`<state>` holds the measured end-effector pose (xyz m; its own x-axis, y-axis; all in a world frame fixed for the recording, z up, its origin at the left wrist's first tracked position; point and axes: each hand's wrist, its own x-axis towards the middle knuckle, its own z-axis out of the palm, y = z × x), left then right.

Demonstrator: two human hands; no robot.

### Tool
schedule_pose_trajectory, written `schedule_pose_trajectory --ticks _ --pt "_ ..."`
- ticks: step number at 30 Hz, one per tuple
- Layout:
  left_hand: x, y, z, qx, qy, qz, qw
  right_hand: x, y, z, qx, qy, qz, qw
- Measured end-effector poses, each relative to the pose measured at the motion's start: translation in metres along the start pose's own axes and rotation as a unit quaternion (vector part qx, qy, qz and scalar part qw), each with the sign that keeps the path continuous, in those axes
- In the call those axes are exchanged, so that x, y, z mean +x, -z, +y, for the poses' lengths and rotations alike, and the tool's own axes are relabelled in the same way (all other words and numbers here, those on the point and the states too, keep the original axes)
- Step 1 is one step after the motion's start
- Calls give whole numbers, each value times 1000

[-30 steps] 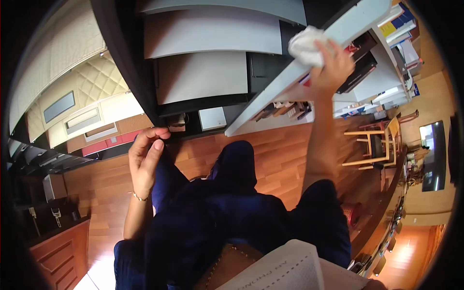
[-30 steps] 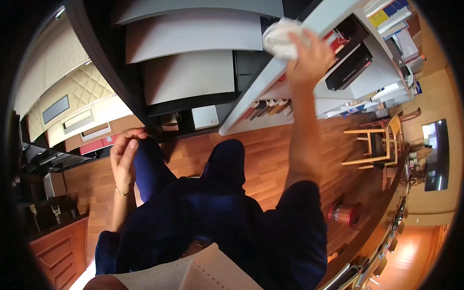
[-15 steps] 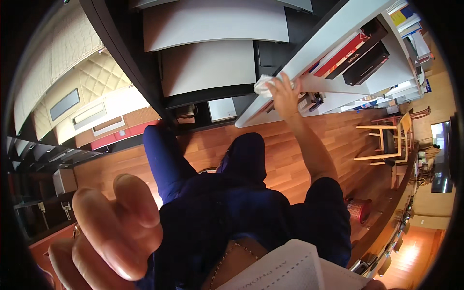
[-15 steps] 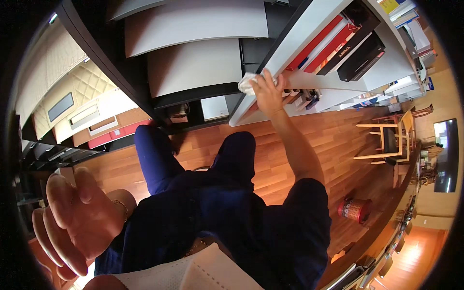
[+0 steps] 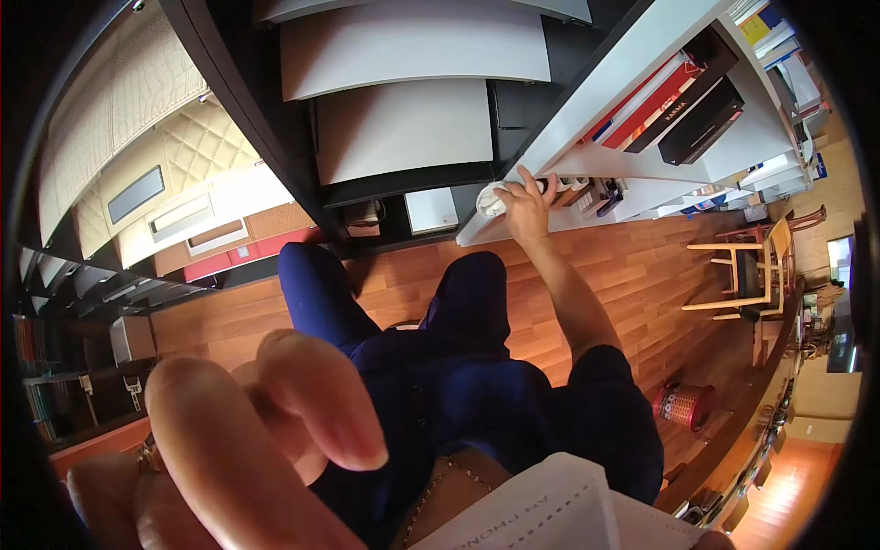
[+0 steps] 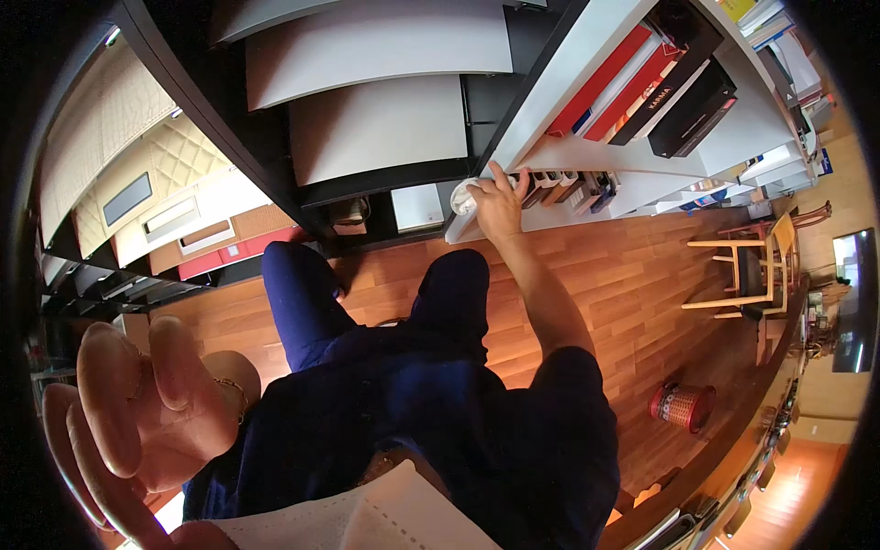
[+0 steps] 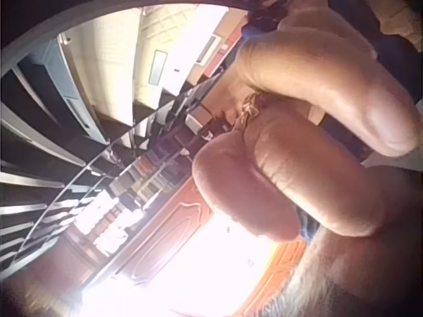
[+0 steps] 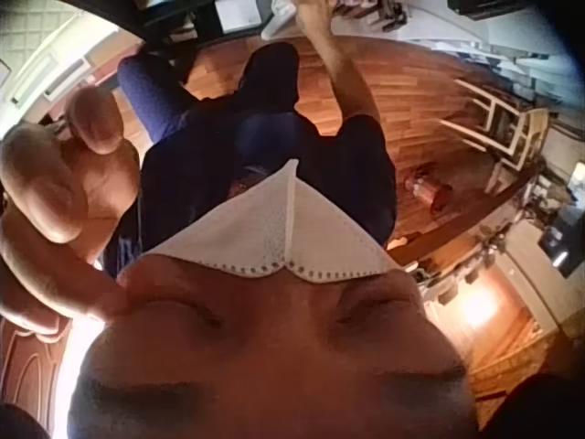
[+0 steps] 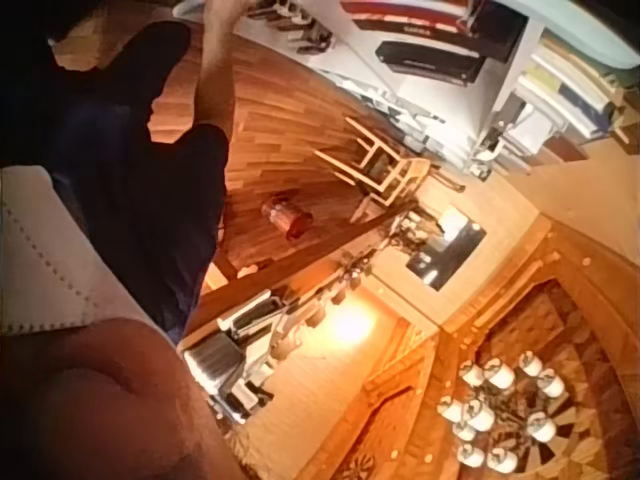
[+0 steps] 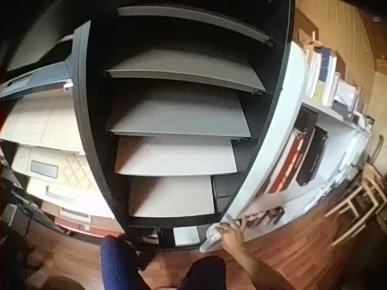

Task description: The person is wiping down shelves and organizing binders in an office storage area.

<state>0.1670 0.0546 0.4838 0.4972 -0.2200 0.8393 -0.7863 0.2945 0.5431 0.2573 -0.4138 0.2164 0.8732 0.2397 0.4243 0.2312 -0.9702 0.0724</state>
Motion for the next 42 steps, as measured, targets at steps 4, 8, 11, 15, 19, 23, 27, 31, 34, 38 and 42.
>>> schedule_pose_trajectory --ticks 4,8,11,15,19,23,27,31,34,38,42 --pt "20 -50 -11 29 -19 -11 999 7 65 0 46 -31 164 985" --pt "32 -65 -19 53 -36 -28 998 24 87 26 153 -89 314 933" --pt "52 -83 -25 82 -47 -47 994 33 83 53 218 -156 397 878" --pt "74 -82 -33 108 -76 -94 987 26 14 84 141 -166 301 929" --pt "78 -22 -95 574 -188 -18 796 16 6 80 99 -131 199 966" --pt "97 32 -85 751 -213 -126 612 13 9 115 75 -128 174 974" --pt "111 69 -90 789 -213 -149 557 -12 -11 206 23 -220 232 947" --pt "127 102 -109 806 -181 -175 535 -17 -30 235 -59 -334 211 917" --pt "132 126 -97 790 -152 -177 567 13 -6 151 1 -273 205 940" --pt "139 113 -108 611 -158 -30 775 12 9 90 99 -225 261 934" --pt "170 52 -115 692 -389 -123 595 16 26 85 150 -185 233 943"
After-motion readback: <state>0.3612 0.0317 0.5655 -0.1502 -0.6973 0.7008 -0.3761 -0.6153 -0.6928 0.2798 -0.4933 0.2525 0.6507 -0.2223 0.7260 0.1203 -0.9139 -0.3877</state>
